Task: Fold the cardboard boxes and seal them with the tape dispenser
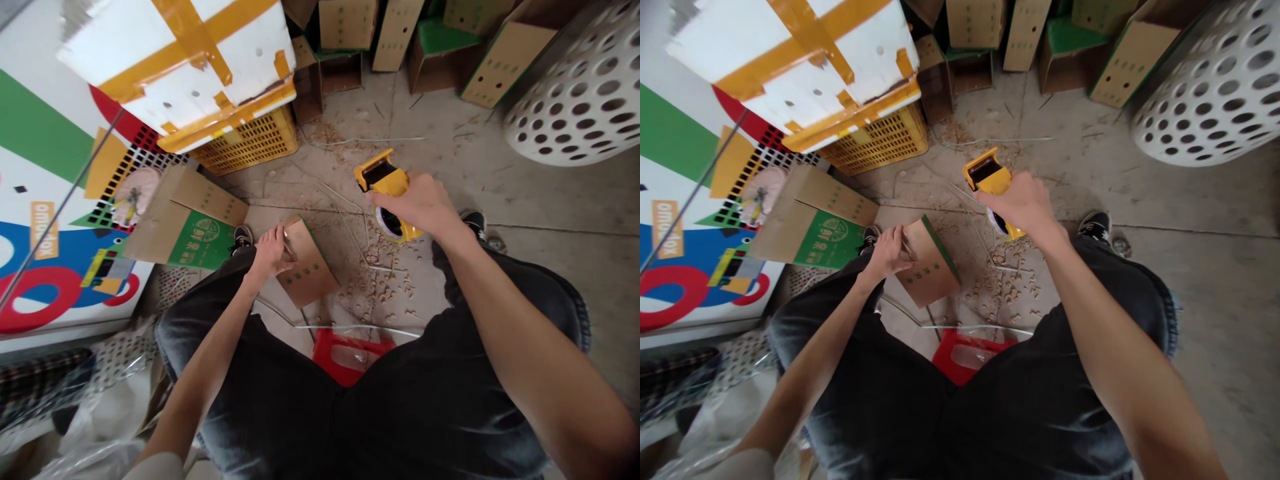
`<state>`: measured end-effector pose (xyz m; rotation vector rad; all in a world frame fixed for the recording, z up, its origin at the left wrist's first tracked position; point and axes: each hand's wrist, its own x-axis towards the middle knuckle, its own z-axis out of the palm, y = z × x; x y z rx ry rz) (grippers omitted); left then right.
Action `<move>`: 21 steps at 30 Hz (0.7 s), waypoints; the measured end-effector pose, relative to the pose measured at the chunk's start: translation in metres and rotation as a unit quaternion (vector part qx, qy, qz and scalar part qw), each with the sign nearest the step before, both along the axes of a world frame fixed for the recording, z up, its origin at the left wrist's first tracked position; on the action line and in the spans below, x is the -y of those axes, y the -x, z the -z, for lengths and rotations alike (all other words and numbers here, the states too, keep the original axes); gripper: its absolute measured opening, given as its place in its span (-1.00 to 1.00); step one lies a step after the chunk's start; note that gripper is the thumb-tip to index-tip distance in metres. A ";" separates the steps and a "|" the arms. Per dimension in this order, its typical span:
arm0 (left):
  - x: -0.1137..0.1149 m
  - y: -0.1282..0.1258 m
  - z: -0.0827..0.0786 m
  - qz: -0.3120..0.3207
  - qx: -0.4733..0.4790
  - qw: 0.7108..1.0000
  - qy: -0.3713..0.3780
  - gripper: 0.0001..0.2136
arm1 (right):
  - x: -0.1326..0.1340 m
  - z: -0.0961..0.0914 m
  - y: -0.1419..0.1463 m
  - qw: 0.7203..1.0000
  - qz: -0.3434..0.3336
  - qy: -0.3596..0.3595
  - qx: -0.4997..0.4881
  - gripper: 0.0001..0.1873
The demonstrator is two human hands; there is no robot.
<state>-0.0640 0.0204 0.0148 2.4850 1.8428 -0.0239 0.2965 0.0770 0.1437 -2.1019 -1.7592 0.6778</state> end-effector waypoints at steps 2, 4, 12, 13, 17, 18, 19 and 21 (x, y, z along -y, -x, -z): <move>-0.002 0.003 -0.002 0.000 0.015 1.000 0.007 -0.01 | 0.000 0.001 -0.001 1.000 0.000 -0.002 0.002 -0.44; -0.006 0.008 -0.006 -0.002 0.032 0.999 0.018 -0.10 | 0.000 0.001 -0.002 1.000 -0.001 -0.004 0.001 -0.44; -0.008 0.019 -0.005 0.036 0.057 0.997 0.036 -0.14 | 0.000 0.001 -0.001 1.000 -0.011 -0.002 0.002 -0.39; -0.007 0.017 -0.002 0.034 0.044 0.998 0.026 -0.06 | 0.001 0.001 -0.001 1.000 -0.011 -0.001 0.001 -0.39; -0.005 0.014 0.006 0.020 0.023 0.999 0.011 0.05 | 0.000 0.002 0.001 1.000 -0.011 -0.005 -0.004 -0.41; -0.006 0.014 0.006 0.021 0.027 0.999 0.013 0.02 | 0.000 0.002 0.001 1.000 -0.011 -0.005 -0.004 -0.43; -0.007 0.015 0.006 0.021 0.032 0.999 0.014 -0.02 | 0.000 0.002 0.001 1.000 -0.011 -0.005 -0.005 -0.44; -0.009 0.018 0.003 0.022 0.044 0.999 0.020 -0.10 | 0.000 0.002 0.002 1.000 -0.013 -0.005 -0.004 -0.46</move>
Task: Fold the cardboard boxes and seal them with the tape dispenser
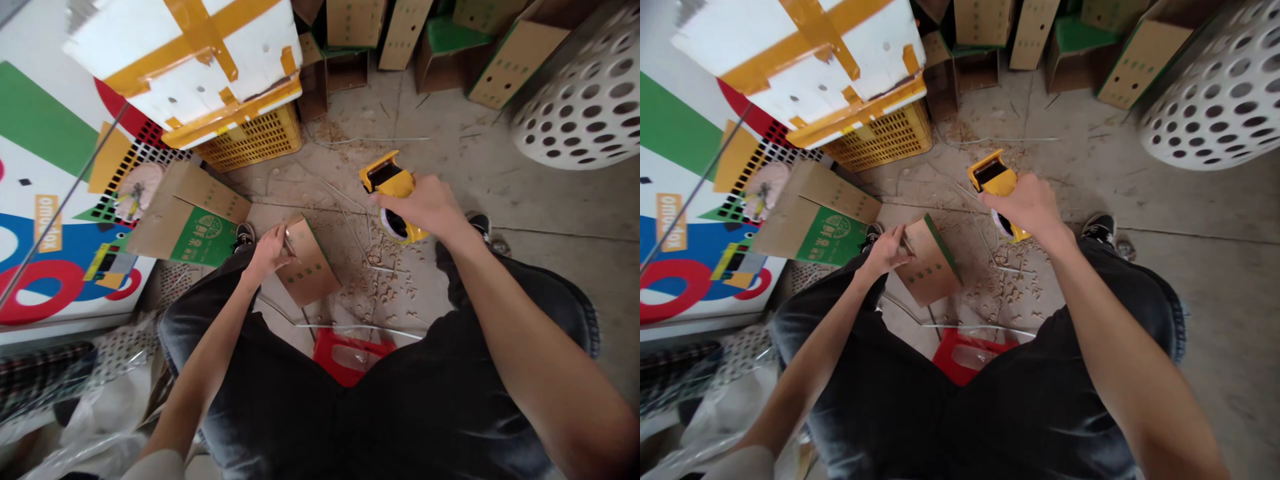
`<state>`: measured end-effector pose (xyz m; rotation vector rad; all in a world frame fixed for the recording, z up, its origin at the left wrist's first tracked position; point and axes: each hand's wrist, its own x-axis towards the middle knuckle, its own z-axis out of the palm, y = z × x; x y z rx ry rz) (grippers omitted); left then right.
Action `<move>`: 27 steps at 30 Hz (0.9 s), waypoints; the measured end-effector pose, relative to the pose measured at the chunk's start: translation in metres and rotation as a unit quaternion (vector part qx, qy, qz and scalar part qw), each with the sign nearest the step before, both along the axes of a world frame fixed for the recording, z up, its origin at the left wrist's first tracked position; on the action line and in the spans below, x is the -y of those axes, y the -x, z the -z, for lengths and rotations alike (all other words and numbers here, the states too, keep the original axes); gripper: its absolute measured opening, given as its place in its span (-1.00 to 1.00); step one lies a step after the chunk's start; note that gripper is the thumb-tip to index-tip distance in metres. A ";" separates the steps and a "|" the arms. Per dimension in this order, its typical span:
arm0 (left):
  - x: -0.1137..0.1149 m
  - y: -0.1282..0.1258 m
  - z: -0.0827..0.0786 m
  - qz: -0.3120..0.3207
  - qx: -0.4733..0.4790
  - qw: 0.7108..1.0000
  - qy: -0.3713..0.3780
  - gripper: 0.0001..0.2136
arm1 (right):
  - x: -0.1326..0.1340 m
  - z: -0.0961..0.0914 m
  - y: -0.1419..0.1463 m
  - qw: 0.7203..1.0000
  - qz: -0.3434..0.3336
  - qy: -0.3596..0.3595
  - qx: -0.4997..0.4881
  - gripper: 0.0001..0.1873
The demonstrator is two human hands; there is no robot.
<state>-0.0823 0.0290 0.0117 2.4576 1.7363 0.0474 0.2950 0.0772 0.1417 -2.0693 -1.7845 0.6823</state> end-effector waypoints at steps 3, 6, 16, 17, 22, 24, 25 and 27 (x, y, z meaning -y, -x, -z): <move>-0.001 0.002 -0.008 0.010 0.021 1.000 0.016 -0.20 | 0.000 -0.001 0.000 1.000 -0.001 0.001 0.005 -0.45; -0.001 0.002 -0.014 0.016 0.032 0.999 0.028 -0.27 | 0.001 -0.001 0.001 1.000 0.000 0.001 0.007 -0.44; -0.002 0.010 -0.007 0.032 0.037 0.998 0.025 -0.29 | 0.000 0.000 0.000 1.000 -0.005 0.006 0.010 -0.44; -0.002 0.008 -0.006 0.028 0.031 0.999 0.021 -0.25 | 0.000 0.000 0.000 1.000 -0.006 0.007 0.009 -0.45; 0.001 -0.003 -0.005 0.000 0.002 1.000 0.000 -0.18 | 0.000 0.000 0.001 1.000 -0.009 0.002 0.012 -0.43; 0.001 -0.005 -0.008 -0.008 0.007 1.000 0.007 -0.31 | 0.000 0.000 0.001 1.000 -0.009 0.002 0.016 -0.42; 0.000 -0.005 -0.010 -0.010 0.011 1.000 0.014 -0.37 | 0.000 -0.001 0.001 1.000 -0.010 0.004 0.018 -0.42; -0.002 -0.003 -0.013 -0.006 0.015 1.000 0.025 -0.48 | 0.001 -0.002 0.001 1.000 -0.009 0.008 0.022 -0.42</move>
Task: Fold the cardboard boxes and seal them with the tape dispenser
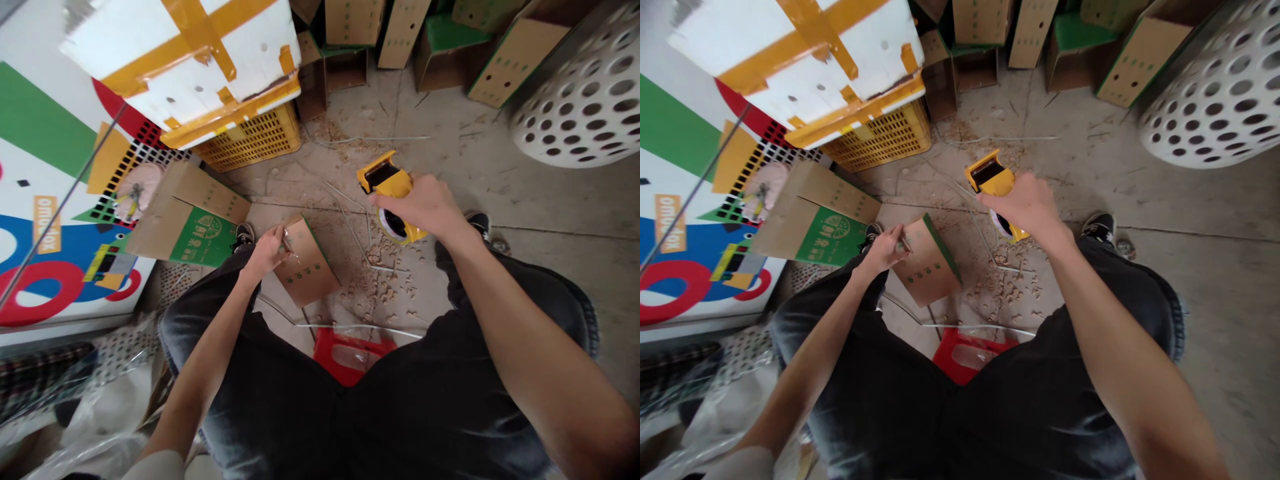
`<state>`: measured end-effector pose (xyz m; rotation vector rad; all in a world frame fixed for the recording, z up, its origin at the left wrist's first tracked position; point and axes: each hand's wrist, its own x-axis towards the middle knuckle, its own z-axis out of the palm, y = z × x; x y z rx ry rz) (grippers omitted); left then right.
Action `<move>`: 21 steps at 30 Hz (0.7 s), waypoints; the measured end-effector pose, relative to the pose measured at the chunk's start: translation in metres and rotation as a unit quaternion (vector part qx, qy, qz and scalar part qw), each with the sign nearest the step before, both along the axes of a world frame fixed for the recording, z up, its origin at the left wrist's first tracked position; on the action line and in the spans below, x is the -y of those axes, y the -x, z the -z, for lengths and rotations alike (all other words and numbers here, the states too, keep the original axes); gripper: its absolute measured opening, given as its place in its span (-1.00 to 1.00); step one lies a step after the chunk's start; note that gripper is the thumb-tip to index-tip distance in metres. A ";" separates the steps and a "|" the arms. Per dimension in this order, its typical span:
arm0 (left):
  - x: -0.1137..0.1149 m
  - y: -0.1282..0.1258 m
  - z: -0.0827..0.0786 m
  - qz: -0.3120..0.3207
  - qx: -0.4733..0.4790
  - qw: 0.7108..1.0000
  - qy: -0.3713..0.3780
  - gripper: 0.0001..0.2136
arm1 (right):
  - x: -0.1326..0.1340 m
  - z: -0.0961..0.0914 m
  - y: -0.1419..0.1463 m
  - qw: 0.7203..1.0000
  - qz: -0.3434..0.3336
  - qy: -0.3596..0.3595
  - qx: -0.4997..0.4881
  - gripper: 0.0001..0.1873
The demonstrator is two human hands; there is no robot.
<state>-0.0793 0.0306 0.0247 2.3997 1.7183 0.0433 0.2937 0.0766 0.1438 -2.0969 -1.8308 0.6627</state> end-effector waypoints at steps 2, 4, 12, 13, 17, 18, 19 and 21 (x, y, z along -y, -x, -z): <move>-0.002 0.003 -0.002 0.012 0.005 1.000 0.007 -0.55 | 0.000 -0.001 0.000 1.000 -0.003 0.005 0.001 -0.40; -0.004 0.007 -0.001 0.022 0.013 1.000 0.012 -0.56 | 0.000 -0.001 0.000 1.000 -0.006 0.008 -0.001 -0.38; 0.003 0.003 0.014 0.025 -0.017 0.999 -0.027 -0.17 | -0.001 0.003 -0.002 1.000 -0.009 0.012 0.002 -0.34; 0.005 0.000 0.017 0.014 -0.029 0.999 -0.040 -0.06 | -0.001 0.003 -0.002 1.000 -0.007 0.010 -0.001 -0.34; 0.010 -0.010 0.025 -0.018 -0.048 0.996 -0.070 0.11 | -0.001 0.002 -0.001 0.999 -0.015 0.011 -0.031 -0.38; 0.010 -0.010 0.026 -0.020 -0.049 0.996 -0.070 0.11 | -0.001 0.002 -0.001 0.999 -0.017 0.012 -0.034 -0.40; 0.009 -0.010 0.026 -0.021 -0.049 0.996 -0.068 0.10 | -0.001 0.001 -0.001 0.999 -0.016 0.012 -0.034 -0.40; 0.008 -0.008 0.025 -0.024 -0.045 0.997 -0.058 0.09 | -0.001 0.001 -0.001 1.000 -0.012 0.010 -0.026 -0.40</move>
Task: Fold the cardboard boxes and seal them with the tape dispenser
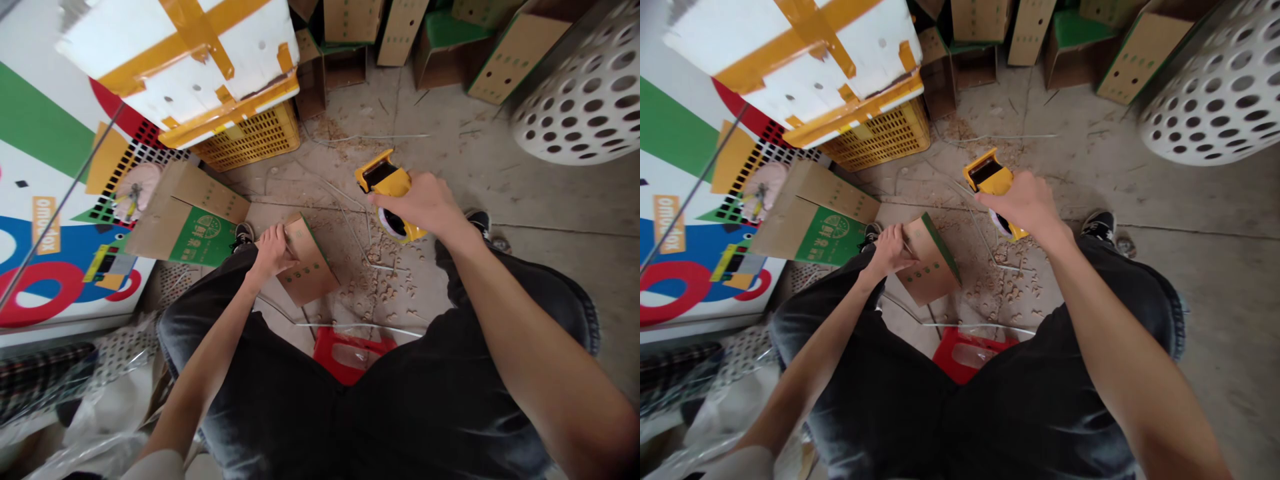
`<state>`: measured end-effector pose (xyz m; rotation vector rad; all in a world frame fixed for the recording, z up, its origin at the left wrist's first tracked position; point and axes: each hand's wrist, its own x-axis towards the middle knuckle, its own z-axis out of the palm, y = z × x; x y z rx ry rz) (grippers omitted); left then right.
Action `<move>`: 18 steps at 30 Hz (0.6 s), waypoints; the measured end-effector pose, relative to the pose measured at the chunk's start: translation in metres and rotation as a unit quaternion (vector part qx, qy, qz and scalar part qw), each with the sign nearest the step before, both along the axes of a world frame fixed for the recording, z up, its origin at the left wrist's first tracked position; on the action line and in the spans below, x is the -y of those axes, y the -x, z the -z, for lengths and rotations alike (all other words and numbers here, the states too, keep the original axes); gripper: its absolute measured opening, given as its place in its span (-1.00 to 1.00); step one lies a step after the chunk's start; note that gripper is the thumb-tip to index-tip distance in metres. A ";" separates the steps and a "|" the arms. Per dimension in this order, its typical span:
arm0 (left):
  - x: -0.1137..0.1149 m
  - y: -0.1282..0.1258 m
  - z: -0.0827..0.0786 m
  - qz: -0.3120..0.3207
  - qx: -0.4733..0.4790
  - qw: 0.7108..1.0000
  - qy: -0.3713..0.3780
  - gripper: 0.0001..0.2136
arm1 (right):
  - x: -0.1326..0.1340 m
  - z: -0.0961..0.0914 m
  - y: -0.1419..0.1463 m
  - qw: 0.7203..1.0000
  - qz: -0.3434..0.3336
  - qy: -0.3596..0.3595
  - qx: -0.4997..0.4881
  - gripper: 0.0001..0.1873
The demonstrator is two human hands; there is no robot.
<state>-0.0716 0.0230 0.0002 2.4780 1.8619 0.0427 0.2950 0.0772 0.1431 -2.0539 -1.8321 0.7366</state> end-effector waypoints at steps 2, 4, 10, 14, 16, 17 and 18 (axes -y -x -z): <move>-0.002 0.002 -0.002 -0.002 0.009 1.000 0.010 0.06 | 0.000 0.000 0.000 1.000 0.003 -0.003 0.011 -0.39; -0.003 0.002 -0.004 -0.004 0.014 1.000 0.014 0.02 | 0.000 0.000 0.000 1.000 0.002 -0.005 0.013 -0.37; -0.006 0.001 -0.005 -0.012 0.015 1.000 0.017 -0.15 | 0.000 0.002 0.000 1.000 0.002 -0.010 0.017 -0.39; -0.007 0.004 -0.006 -0.009 0.044 0.999 0.017 -0.23 | 0.001 0.002 0.000 1.000 0.002 -0.003 0.021 -0.39; -0.008 0.006 -0.005 -0.005 0.051 0.999 0.015 -0.26 | 0.001 0.002 -0.001 1.000 0.001 0.000 0.017 -0.39; -0.008 0.007 -0.004 -0.005 0.051 0.999 0.015 -0.26 | 0.001 0.002 -0.001 1.000 -0.001 0.001 0.014 -0.40; -0.008 0.007 -0.003 -0.007 0.049 0.999 0.015 -0.26 | 0.001 0.002 -0.001 1.000 -0.002 0.001 0.013 -0.40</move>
